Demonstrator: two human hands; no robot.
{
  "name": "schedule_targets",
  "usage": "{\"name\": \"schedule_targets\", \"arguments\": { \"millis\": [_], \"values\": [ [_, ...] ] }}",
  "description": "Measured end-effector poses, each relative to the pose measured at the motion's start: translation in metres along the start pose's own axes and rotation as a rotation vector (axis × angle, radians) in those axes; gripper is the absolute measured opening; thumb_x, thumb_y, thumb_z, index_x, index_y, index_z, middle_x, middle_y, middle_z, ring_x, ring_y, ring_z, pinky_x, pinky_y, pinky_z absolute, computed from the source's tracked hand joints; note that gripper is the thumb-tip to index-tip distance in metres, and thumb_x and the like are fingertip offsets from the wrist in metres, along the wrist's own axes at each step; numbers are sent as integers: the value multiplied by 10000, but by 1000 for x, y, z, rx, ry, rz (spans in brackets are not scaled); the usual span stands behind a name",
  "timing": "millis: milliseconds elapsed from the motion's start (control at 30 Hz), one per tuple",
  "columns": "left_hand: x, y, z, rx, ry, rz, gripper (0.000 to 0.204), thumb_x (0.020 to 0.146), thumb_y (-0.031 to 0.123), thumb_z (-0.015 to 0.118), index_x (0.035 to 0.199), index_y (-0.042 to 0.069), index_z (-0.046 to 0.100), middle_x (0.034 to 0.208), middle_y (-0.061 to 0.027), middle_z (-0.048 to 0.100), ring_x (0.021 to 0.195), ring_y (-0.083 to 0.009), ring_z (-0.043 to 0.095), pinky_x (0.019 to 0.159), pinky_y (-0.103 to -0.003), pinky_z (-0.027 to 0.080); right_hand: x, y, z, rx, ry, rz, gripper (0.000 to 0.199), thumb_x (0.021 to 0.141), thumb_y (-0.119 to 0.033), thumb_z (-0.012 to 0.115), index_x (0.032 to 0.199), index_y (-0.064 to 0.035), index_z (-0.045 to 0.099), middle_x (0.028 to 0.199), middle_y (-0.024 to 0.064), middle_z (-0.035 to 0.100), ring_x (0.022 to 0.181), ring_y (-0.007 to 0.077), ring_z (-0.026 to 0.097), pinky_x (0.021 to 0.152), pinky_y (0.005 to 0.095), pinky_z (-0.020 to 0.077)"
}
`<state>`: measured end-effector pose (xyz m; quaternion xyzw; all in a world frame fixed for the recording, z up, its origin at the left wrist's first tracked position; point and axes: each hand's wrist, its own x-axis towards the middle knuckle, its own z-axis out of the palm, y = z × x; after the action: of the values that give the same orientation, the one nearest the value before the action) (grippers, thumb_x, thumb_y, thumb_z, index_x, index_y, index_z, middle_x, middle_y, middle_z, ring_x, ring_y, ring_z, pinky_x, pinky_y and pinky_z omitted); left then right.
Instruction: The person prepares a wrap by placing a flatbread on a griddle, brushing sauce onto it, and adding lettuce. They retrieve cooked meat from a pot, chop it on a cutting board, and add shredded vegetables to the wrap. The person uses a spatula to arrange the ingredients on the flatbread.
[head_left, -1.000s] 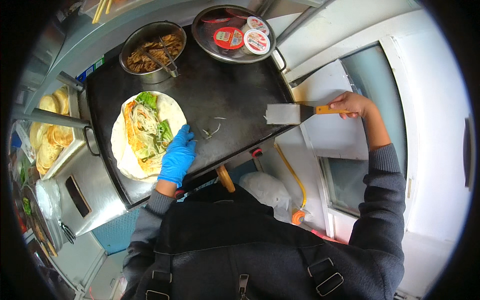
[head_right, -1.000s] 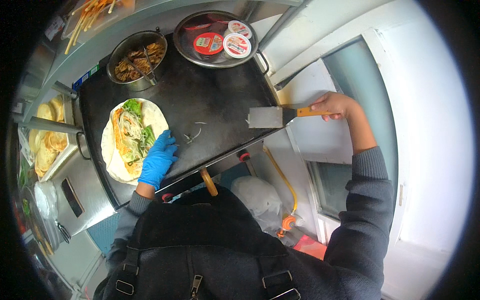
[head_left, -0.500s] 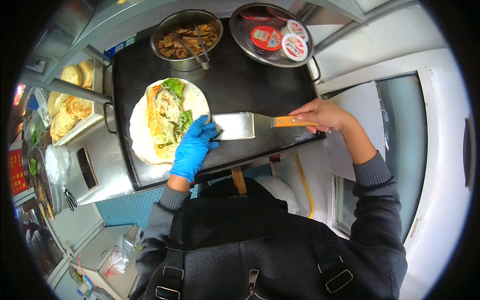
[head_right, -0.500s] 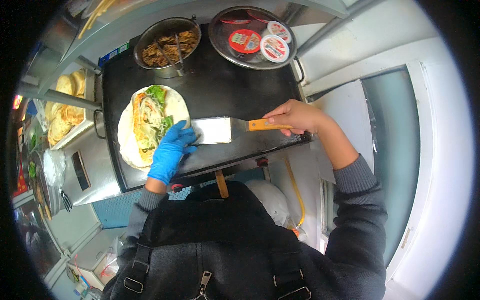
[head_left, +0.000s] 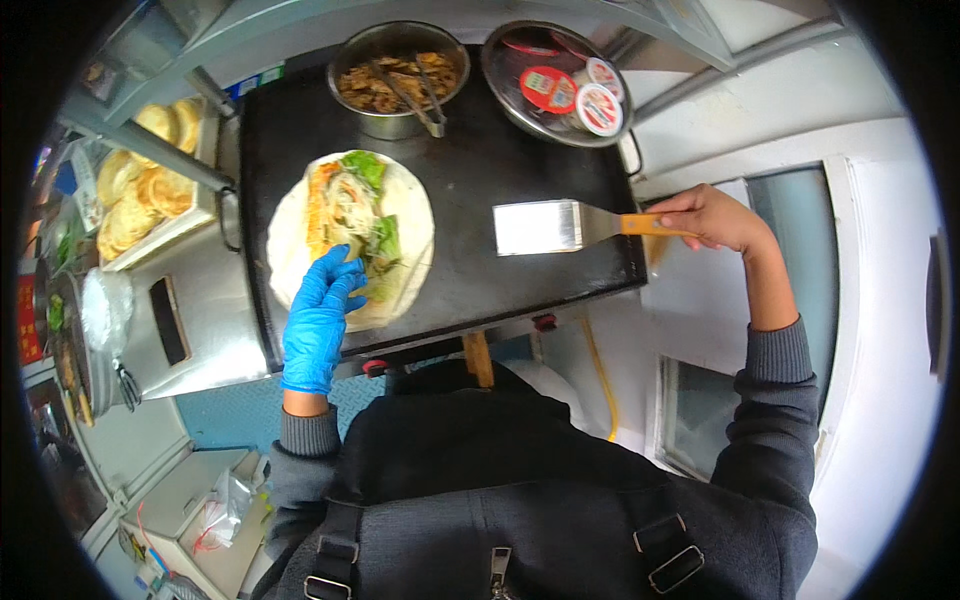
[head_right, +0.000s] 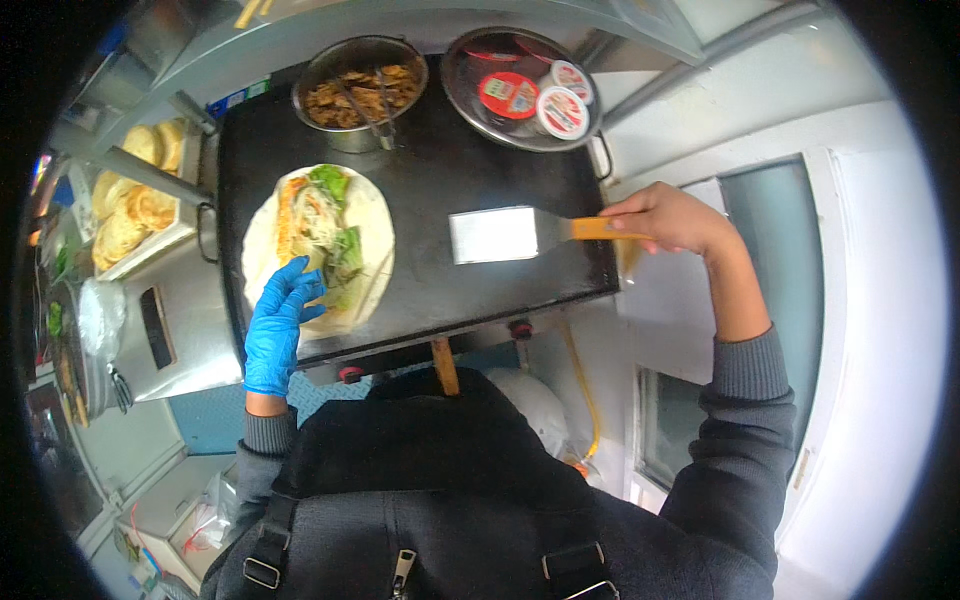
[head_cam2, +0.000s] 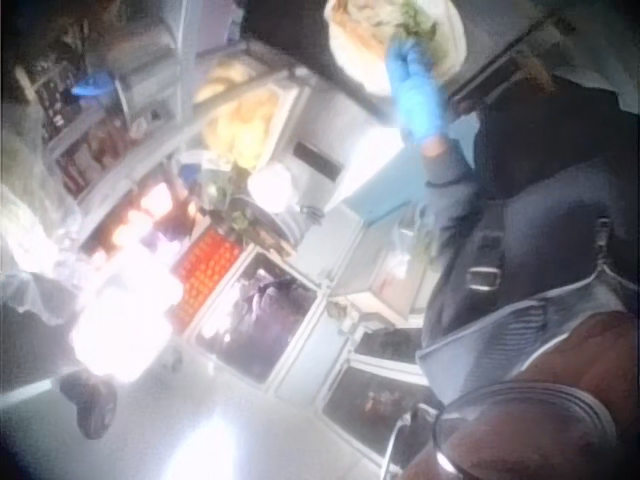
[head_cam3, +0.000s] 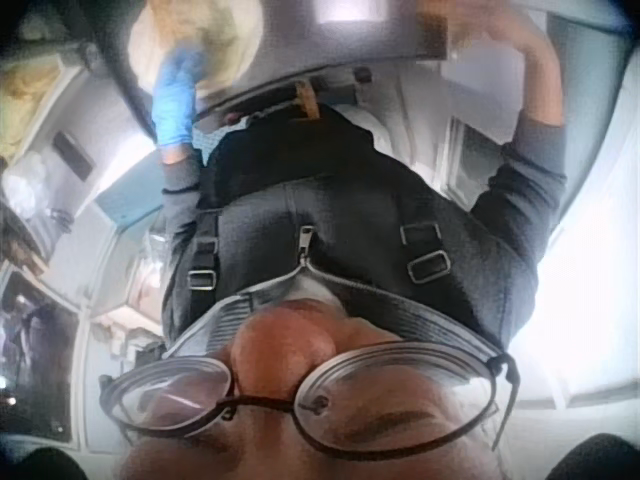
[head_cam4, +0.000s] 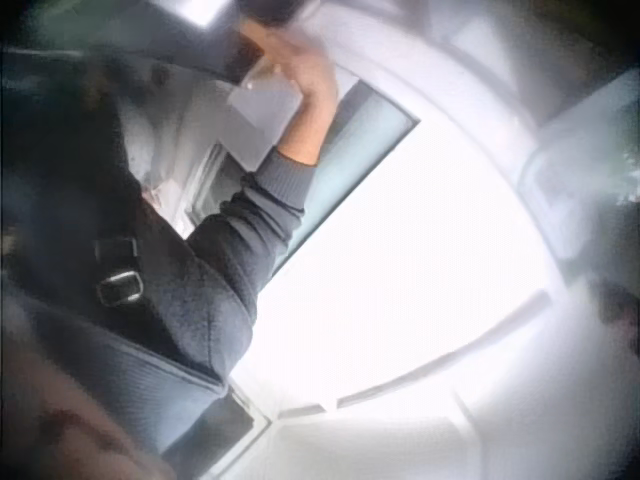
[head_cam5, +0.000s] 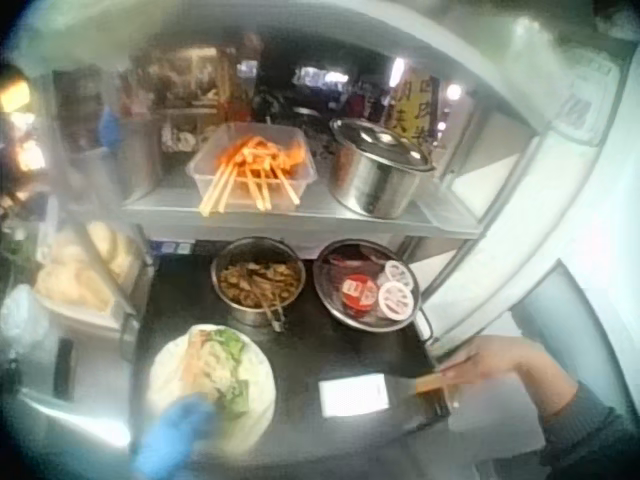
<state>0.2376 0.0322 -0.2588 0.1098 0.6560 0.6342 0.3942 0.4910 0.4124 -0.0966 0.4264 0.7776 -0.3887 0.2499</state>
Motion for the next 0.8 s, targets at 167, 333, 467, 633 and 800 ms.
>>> {"name": "schedule_targets", "arguments": {
  "millis": [167,333,467,633,800],
  "values": [
    [-2,-24,45,27,-229,-84,351,954,84,521,1304,52,509,1125,-87,620,991,-162,596,837,-283,505,-18,91,-29,-64,111,155,347,817,-196,730,1137,-72,679,706,-7,625,494,65,402,461,242,334],
    [-5,-34,61,5,-287,-142,353,947,65,525,1299,42,510,1125,-88,619,973,-149,593,838,-276,500,-21,137,-24,-60,84,111,357,820,-197,727,1159,-102,673,700,7,625,499,75,409,518,255,373],
    [-2,-34,62,25,-277,-146,349,948,59,520,1296,41,514,1132,-92,619,977,-156,597,838,-280,502,-16,123,-25,-192,-7,69,329,843,-213,701,1162,-138,676,646,22,602,479,84,398,493,265,366],
    [-2,-31,64,47,-246,-126,351,952,59,515,1303,44,512,1139,-96,621,983,-164,602,841,-284,504,1,71,-19,-283,-149,164,316,883,-253,650,1172,-129,664,546,7,531,398,83,374,404,266,321],
    [-6,-32,56,26,-206,-124,345,957,67,509,1302,50,513,1126,-97,627,977,-163,604,842,-280,501,20,47,4,-85,-231,35,326,893,-256,637,1176,-96,655,532,4,524,374,71,370,377,251,299]
  ]
}}
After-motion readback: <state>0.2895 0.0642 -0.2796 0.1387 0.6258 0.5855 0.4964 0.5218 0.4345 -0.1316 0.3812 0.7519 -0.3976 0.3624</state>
